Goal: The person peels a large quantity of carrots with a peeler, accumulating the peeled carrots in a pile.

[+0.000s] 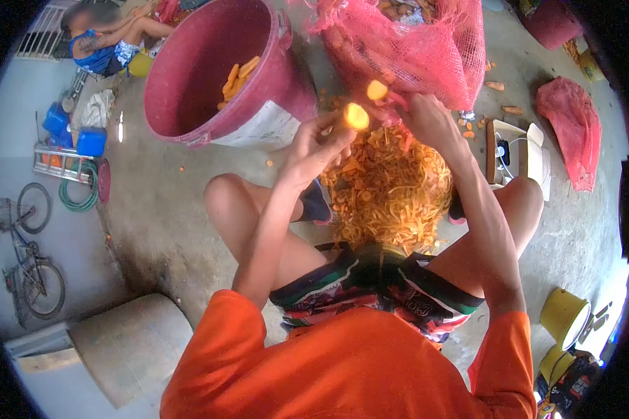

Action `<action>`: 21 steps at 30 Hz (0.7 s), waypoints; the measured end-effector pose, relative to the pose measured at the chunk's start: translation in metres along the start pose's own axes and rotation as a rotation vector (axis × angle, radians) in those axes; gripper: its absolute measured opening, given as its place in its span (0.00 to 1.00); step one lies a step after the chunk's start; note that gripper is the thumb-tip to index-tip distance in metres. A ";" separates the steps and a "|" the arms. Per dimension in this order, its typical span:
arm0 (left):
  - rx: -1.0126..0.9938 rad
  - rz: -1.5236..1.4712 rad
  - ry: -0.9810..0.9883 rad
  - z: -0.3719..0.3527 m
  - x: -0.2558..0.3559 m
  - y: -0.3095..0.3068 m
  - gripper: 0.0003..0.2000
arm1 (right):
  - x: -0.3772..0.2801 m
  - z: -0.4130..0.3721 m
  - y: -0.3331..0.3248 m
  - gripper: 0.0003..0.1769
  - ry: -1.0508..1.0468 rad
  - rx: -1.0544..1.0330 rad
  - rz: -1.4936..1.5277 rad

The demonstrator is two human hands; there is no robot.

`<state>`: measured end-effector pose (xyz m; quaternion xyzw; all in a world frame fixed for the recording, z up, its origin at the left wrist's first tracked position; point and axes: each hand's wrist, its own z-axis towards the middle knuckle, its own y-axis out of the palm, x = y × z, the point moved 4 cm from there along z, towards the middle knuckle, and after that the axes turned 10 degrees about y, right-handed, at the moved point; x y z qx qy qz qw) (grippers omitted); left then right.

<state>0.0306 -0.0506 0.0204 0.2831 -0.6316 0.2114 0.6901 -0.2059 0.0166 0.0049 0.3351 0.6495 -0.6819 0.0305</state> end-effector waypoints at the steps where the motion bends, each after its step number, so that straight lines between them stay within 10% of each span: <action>1: 0.007 -0.007 0.006 0.001 -0.001 0.003 0.21 | -0.006 -0.004 -0.006 0.15 -0.022 -0.011 0.005; 5: 0.097 0.110 0.017 0.009 -0.003 0.000 0.20 | -0.039 -0.031 -0.013 0.12 -0.448 0.249 0.206; 9: 0.128 0.233 0.023 0.014 -0.006 0.001 0.19 | -0.042 -0.036 -0.004 0.21 -0.138 -0.162 0.018; 17: 0.164 0.260 0.053 0.020 0.007 0.009 0.19 | -0.035 -0.032 -0.013 0.11 -0.433 0.277 0.129; 19: 0.107 0.267 0.093 0.017 0.012 0.015 0.18 | 0.006 -0.010 0.015 0.17 -0.055 -0.209 0.019; 21: 0.043 0.279 0.133 0.020 0.015 0.019 0.18 | 0.027 -0.003 0.013 0.16 -0.247 0.112 0.046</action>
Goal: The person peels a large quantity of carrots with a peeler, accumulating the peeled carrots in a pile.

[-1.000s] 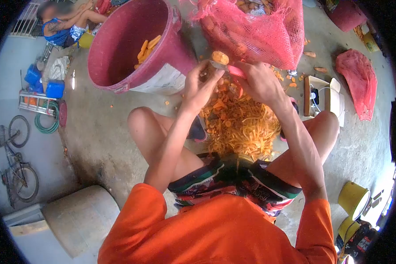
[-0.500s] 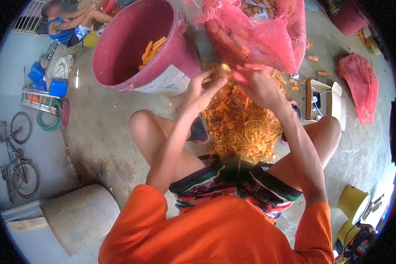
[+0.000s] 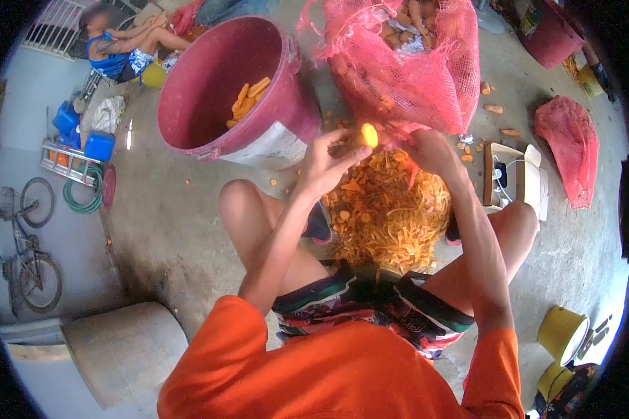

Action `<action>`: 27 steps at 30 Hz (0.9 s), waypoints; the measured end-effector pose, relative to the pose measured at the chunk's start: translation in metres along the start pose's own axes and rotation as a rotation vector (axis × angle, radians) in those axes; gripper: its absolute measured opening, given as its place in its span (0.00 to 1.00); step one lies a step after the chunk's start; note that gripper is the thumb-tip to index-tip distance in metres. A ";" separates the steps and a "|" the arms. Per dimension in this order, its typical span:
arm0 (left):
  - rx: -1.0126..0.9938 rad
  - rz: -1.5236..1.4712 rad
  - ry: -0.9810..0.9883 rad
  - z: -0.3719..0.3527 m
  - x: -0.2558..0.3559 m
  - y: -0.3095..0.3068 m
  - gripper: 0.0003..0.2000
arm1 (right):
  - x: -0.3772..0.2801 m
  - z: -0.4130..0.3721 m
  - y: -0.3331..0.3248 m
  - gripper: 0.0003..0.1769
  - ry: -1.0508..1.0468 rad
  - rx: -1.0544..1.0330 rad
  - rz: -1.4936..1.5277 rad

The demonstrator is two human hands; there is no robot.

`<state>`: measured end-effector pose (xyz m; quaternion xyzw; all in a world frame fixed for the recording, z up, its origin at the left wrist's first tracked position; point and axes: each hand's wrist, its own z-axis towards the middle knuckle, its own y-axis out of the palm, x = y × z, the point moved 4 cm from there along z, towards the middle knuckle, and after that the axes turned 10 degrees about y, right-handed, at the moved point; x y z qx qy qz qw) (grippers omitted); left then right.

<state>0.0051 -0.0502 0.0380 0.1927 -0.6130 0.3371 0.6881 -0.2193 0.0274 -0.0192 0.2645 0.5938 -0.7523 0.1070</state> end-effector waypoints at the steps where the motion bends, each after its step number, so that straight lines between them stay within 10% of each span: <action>1: 0.019 -0.049 -0.053 0.002 -0.004 -0.002 0.19 | -0.001 0.000 -0.012 0.16 0.091 -0.086 0.043; 4: 0.023 -0.224 -0.266 0.003 -0.032 -0.011 0.20 | -0.016 -0.007 -0.030 0.15 0.175 -0.163 0.114; 7: 0.004 -0.010 0.069 0.012 -0.014 -0.020 0.25 | -0.022 -0.010 -0.043 0.14 0.176 -0.150 0.166; 14: 0.253 -1.044 -0.163 0.008 -0.038 -0.019 0.17 | -0.039 -0.015 -0.062 0.13 0.045 -0.185 0.250; 23: 0.509 -0.913 -0.124 0.014 -0.021 -0.002 0.23 | -0.063 -0.016 -0.087 0.12 0.051 -0.200 0.319; 27: 0.313 -0.592 -0.104 0.014 -0.024 0.002 0.22 | -0.058 -0.013 -0.066 0.14 -0.076 -0.081 0.268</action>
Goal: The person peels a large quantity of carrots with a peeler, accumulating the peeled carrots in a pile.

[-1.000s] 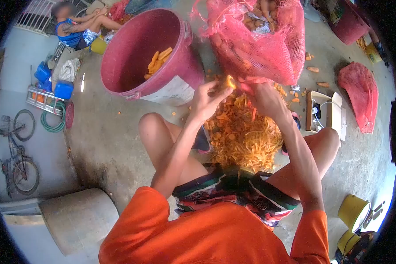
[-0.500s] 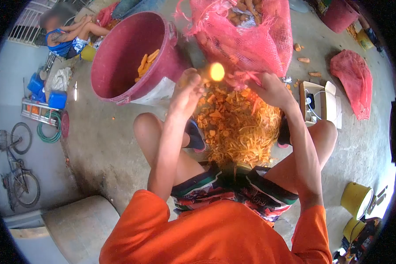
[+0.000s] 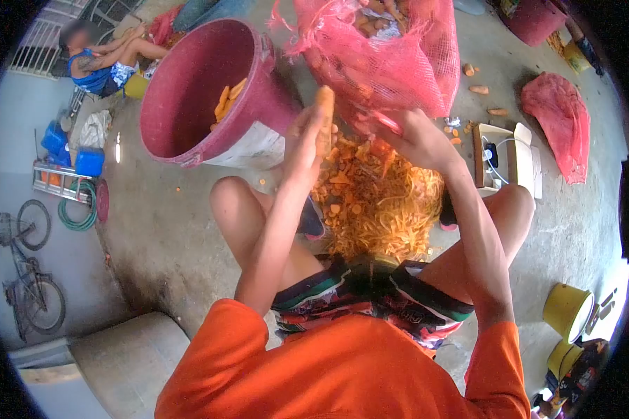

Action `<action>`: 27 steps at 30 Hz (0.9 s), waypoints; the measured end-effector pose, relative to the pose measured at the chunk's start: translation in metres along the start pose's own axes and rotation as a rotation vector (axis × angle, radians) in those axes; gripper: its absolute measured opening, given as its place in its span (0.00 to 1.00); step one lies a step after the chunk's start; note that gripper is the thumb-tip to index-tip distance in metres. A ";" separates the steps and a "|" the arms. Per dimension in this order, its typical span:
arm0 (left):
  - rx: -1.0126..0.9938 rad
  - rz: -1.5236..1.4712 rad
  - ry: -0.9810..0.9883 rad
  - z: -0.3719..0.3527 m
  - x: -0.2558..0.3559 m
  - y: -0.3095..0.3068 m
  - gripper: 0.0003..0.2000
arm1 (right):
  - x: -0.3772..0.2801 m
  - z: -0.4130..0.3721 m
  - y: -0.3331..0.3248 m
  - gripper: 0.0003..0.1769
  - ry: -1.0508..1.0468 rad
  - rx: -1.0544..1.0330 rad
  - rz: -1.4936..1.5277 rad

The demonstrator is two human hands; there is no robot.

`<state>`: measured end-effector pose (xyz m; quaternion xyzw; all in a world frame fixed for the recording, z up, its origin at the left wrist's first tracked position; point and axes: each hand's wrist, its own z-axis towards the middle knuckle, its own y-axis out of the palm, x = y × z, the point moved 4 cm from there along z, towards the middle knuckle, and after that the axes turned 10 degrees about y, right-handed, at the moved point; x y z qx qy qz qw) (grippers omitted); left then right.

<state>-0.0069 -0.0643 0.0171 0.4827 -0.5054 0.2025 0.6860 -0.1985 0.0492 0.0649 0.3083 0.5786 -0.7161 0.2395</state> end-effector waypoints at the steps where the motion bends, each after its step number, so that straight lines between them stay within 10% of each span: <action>1: -0.004 -0.002 -0.008 -0.003 0.001 0.004 0.22 | 0.005 0.000 0.006 0.16 -0.066 0.044 -0.006; 11: -0.181 0.408 0.406 -0.011 0.019 0.017 0.14 | 0.045 0.008 0.036 0.18 -0.043 0.004 -0.105; 20: -0.455 -0.010 0.242 -0.010 0.011 -0.004 0.27 | 0.031 0.005 -0.004 0.16 0.167 -0.022 -0.106; 23: -0.243 -0.023 0.083 -0.008 0.017 0.014 0.22 | 0.007 0.005 -0.018 0.17 -0.009 0.040 -0.068; 27: -0.129 -0.298 -0.230 -0.014 -0.003 0.023 0.22 | -0.016 -0.004 -0.010 0.16 0.089 -0.104 0.617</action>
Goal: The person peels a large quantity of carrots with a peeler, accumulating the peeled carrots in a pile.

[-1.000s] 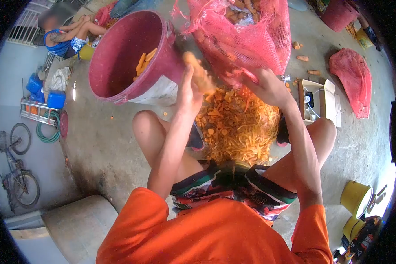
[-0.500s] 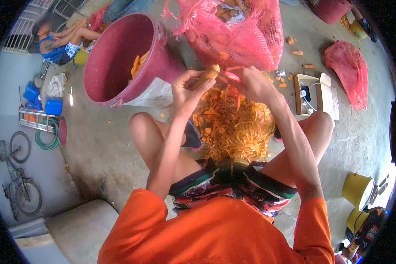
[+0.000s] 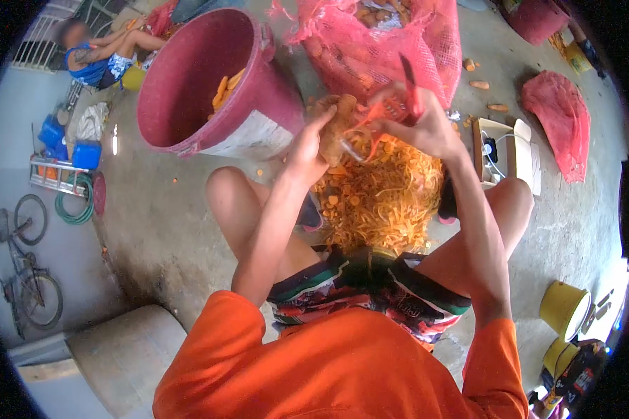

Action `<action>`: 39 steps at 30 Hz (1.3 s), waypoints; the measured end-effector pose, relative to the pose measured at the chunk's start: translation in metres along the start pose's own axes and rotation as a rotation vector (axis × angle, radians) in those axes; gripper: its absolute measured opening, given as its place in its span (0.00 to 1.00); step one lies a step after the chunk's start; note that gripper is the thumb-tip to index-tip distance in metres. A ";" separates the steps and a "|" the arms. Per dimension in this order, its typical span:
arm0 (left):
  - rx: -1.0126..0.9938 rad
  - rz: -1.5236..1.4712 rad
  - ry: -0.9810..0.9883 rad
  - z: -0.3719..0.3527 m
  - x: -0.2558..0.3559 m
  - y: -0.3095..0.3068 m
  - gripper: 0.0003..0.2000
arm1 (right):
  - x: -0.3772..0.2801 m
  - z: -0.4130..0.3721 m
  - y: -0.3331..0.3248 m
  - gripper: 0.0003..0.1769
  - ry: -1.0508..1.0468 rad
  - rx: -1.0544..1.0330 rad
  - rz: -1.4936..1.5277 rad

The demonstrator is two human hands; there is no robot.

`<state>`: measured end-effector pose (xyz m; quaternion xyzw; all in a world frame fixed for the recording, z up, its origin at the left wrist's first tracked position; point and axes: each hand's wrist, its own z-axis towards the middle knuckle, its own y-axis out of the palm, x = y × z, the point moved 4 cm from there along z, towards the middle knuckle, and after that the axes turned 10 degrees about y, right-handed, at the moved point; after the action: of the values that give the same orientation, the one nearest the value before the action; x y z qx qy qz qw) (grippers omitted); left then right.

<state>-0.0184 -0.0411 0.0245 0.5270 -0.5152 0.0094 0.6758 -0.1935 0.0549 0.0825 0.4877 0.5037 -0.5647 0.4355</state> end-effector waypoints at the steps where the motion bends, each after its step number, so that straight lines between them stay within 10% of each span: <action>1: -0.028 -0.064 -0.041 0.000 -0.007 0.000 0.21 | -0.003 -0.001 0.005 0.16 -0.064 -0.006 -0.032; 8: -0.025 -0.184 -0.097 0.002 -0.017 0.001 0.17 | -0.007 0.004 0.026 0.13 -0.264 -0.079 -0.122; 16: -0.004 -0.014 -0.193 -0.010 -0.012 -0.004 0.17 | 0.013 0.022 -0.036 0.13 -0.178 0.293 -0.291; 20: -0.034 0.031 -0.180 -0.006 -0.012 -0.005 0.16 | 0.018 0.013 -0.007 0.13 -0.062 0.068 0.056; 22: -0.117 -0.022 -0.159 -0.003 -0.010 0.001 0.15 | -0.008 0.002 0.023 0.13 -0.360 -0.027 -0.338; 27: -0.067 -0.101 -0.213 -0.015 -0.017 -0.002 0.14 | 0.011 0.021 -0.037 0.12 -0.117 0.306 -0.201; 30: 0.063 -0.170 -0.251 -0.012 -0.016 0.002 0.17 | 0.020 0.020 -0.020 0.13 0.004 0.151 0.083; 34: -0.014 -0.141 -0.213 -0.003 -0.019 0.004 0.17 | -0.011 0.004 0.021 0.13 -0.444 0.024 -0.352; 36: 0.032 -0.092 -0.211 -0.012 -0.019 -0.004 0.17 | 0.018 0.017 -0.010 0.14 0.021 0.168 -0.047; 39: -0.178 -0.172 -0.205 -0.006 -0.017 -0.019 0.17 | 0.010 0.018 -0.027 0.14 -0.124 0.269 -0.179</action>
<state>-0.0117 -0.0360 -0.0007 0.5053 -0.5331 -0.1480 0.6622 -0.2230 0.0401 0.0771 0.4589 0.4372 -0.6925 0.3445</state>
